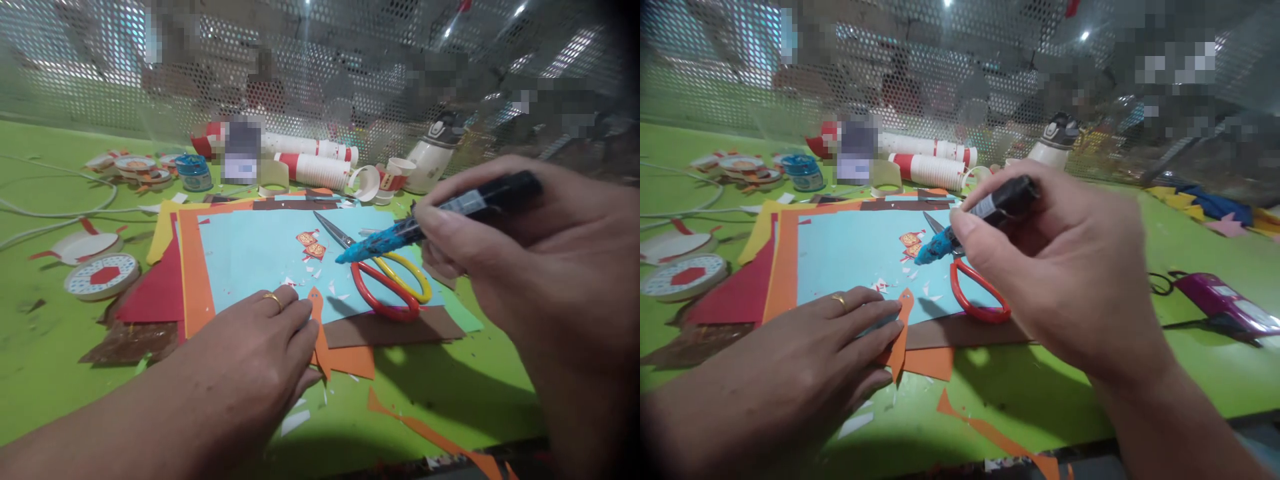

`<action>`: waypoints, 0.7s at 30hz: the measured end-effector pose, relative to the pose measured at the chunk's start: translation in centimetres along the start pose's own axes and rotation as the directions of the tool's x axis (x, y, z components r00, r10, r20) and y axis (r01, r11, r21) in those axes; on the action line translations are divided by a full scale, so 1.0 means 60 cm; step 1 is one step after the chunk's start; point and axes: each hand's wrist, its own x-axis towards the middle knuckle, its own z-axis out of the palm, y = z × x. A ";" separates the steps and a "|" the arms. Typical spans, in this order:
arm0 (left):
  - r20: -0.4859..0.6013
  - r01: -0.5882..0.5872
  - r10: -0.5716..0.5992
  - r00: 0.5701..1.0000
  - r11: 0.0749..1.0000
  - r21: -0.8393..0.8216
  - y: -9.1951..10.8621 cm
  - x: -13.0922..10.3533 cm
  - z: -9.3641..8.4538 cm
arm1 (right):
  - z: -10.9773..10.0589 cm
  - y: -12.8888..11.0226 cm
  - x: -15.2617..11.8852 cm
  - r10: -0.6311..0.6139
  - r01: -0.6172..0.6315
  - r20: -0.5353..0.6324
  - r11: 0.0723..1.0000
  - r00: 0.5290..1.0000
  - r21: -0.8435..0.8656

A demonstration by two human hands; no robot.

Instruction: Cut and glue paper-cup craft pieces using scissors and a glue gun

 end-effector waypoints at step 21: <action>0.025 0.044 -0.043 0.999 0.997 -0.057 0.009 -0.002 -0.014 | 0.062 0.005 -0.007 0.016 -0.023 0.219 0.999 0.976 0.028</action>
